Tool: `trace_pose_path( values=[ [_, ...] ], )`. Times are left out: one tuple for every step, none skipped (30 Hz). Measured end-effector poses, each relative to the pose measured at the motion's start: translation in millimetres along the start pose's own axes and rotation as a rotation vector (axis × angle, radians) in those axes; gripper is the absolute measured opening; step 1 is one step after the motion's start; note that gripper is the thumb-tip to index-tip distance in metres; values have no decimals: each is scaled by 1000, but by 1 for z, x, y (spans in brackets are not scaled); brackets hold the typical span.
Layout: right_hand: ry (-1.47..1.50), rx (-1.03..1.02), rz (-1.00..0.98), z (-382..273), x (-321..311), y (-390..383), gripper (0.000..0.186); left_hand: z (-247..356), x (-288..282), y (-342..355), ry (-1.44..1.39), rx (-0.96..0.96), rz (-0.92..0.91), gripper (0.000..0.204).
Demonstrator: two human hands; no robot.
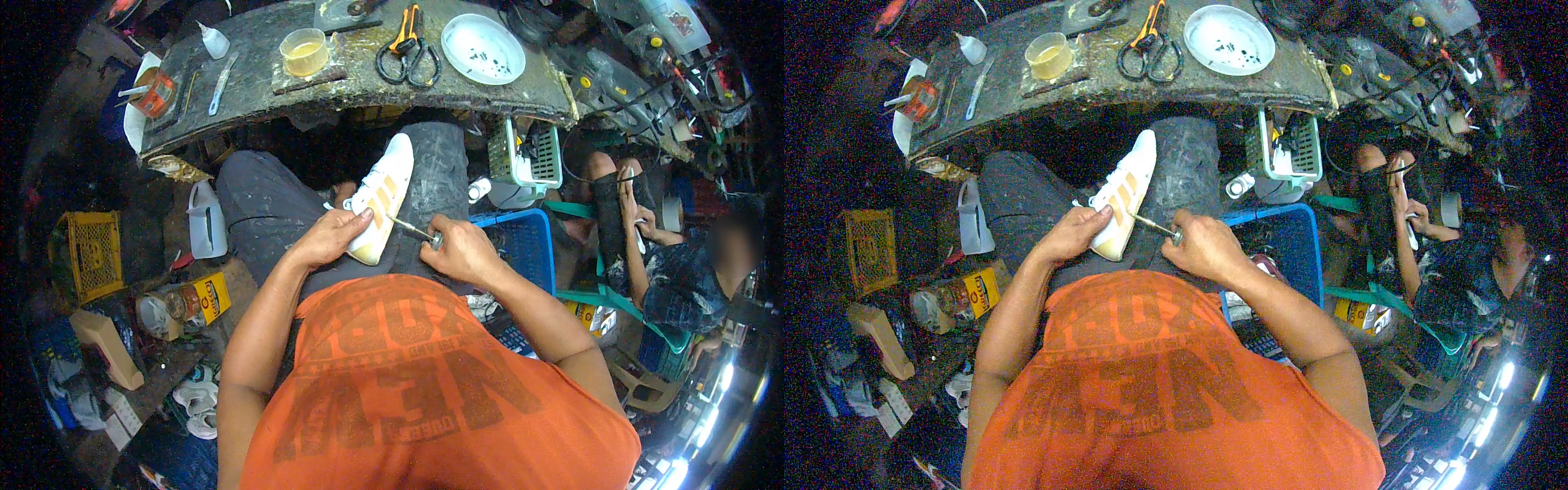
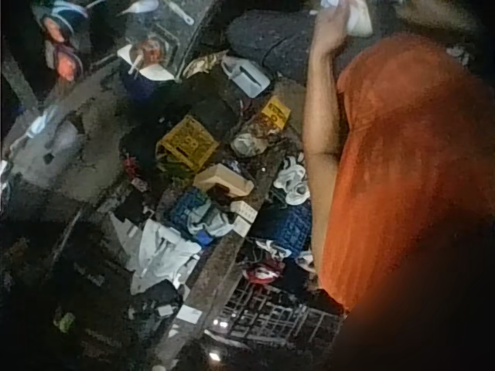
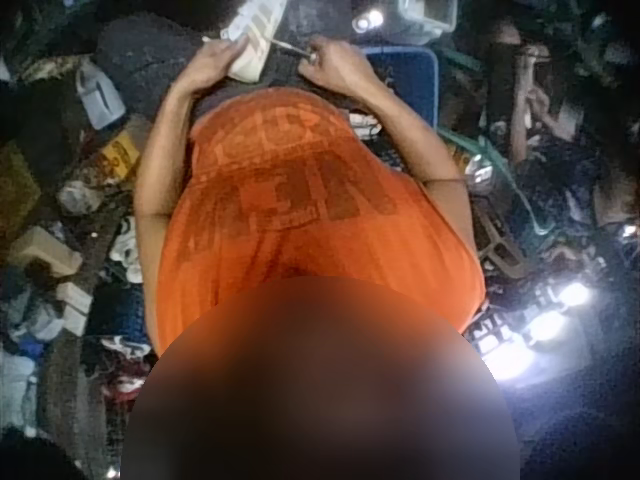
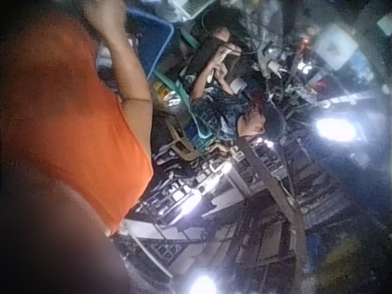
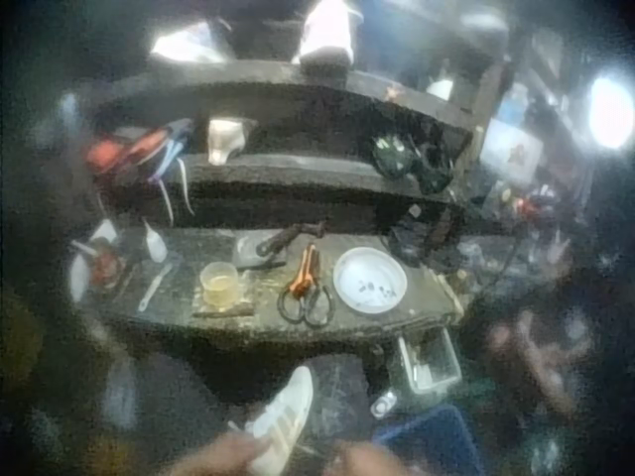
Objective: The person uses a screwdriver to scrape and separate the sole from a green shoe, then switches to a white shoe and uses a utility knife to trim excess material along the upper. The person continues scraping the white shoe with the screwdriver.
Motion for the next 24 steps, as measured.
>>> trace_pose_path(
  values=[
    [1, -32, 23, -1, 0, -1, 31, 1, 0, 0, -10, 3, 5, 59],
    [-6, -42, 17, -2, 0, -1, 31, 1, 1, -1, -19, 5, 9, 58],
    [-12, -50, 12, -2, 0, -2, 31, 1, 1, -1, -48, 4, 0, 58],
    [-25, -54, 5, -2, 0, -2, 32, 1, 1, -1, -9, 8, 20, 58],
    [-32, -51, -17, -2, -1, -3, 32, 0, 0, -2, 11, 10, 27, 57],
    [-46, -44, -40, -2, -1, -4, 32, 0, 0, -2, 4, 30, 21, 57],
    [-60, -37, -63, -2, -2, -4, 32, -1, 0, -1, 6, 14, 26, 56],
    [-58, -36, -67, -3, -4, -5, 32, -2, 1, -1, -20, 17, 19, 56],
    [-57, -35, -71, -3, -5, -5, 32, -3, 2, 0, -69, 31, 1, 55],
    [-62, -34, -72, -4, -6, -5, 32, -4, 2, 1, -42, 28, 18, 55],
    [-38, -15, -66, -4, -6, -5, 33, -4, 2, 1, -37, 35, 24, 55],
    [-21, 5, -58, -4, -6, -4, 33, -6, 3, 1, -38, 16, 22, 55],
    [-3, 25, -50, -3, -6, -4, 33, -5, 2, 1, -8, 30, 40, 55],
    [-4, 31, -49, -3, -6, -4, 33, -5, 2, 1, 17, 19, 50, 55],
    [-5, 36, -48, -3, -5, -3, 33, -5, 2, 0, 15, 16, 50, 54],
    [-5, 42, -47, -3, -5, -3, 33, -5, 1, -1, 54, 7, 67, 54],
    [-2, 41, -44, -4, -5, -3, 33, -4, 1, -1, 67, 7, 73, 54],
    [0, 40, -40, -4, -5, -3, 33, -3, 1, -1, 56, 17, 65, 54],
    [2, 45, -40, -4, -5, -3, 33, -3, 1, -1, 88, 1, 76, 54],
    [1, 41, -41, -4, -5, -3, 34, -3, 1, -1, 96, -4, 75, 54],
    [0, 43, -47, -3, -5, -3, 34, -3, 1, -1, 86, -7, 68, 54],
    [-2, 45, -54, -3, -5, -3, 34, -4, 2, 0, 86, -5, 72, 54],
    [-5, 46, -56, -3, -5, -3, 34, -4, 2, 1, 69, 0, 71, 54],
    [-7, 47, -58, -3, -5, -3, 34, -5, 3, 1, 33, 9, 57, 54]
  ],
)
Point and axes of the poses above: each hand's wrist, its own y-axis towards the middle knuckle, its own x-axis out of the palm, z = x × y, the point moved 4 cm from there along y, towards the middle knuckle, and after that the axes turned 4 degrees about y, right-handed, at the moved point
